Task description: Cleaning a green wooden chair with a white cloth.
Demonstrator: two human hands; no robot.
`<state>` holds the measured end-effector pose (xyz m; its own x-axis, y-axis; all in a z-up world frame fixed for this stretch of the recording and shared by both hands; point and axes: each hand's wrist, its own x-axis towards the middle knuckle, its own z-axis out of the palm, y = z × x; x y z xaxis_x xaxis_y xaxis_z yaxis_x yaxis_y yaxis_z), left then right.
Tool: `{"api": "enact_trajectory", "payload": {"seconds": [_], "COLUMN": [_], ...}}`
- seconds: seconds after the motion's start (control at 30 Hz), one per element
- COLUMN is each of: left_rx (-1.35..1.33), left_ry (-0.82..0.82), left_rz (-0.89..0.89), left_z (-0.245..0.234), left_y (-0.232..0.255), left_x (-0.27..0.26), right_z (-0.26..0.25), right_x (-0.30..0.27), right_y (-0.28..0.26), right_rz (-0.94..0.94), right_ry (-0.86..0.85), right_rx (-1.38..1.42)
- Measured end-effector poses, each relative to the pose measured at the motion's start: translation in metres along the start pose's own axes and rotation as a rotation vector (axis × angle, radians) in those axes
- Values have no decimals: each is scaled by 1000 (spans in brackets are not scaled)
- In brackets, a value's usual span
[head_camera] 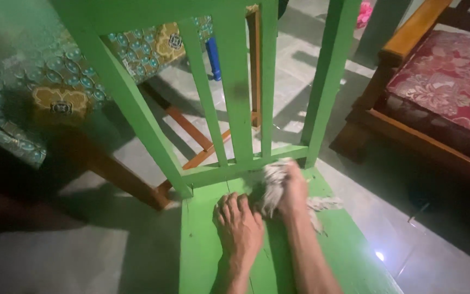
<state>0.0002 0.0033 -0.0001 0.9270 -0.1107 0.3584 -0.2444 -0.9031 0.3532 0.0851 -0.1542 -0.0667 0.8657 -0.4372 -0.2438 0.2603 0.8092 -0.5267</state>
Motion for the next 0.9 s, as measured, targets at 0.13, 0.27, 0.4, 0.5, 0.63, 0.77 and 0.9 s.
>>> {"api": "enact_trajectory", "payload": {"seconds": [0.13, 0.27, 0.4, 0.5, 0.63, 0.77, 0.9], "left_rx": [-40, -18, -43, -57, -77, -68, -83], "left_ry": [-145, -31, -47, -82, -28, 27, -58], "left_rz": [-64, 17, -20, -19, -3, -7, -5], "left_z": [-10, 1, -1, -4, 0, 17, -2], "left_y": [5, -3, -1, -4, -6, -10, -6], "left_x": [4, 0, 0, 2, 0, -5, 0], "right_z": [3, 32, 19, 28, 18, 59, 12], "right_x": [-12, -25, -25, -30, -22, -54, -17], "right_y": [10, -15, 4, 1, 3, -9, 3], "right_rz": [71, 60, 99, 235, 121, 265, 193], "right_ry": [-49, 23, -96, -80, -196, -67, -195], "right_rx": [-225, -99, -89, -194, 29, -170, -81]}}
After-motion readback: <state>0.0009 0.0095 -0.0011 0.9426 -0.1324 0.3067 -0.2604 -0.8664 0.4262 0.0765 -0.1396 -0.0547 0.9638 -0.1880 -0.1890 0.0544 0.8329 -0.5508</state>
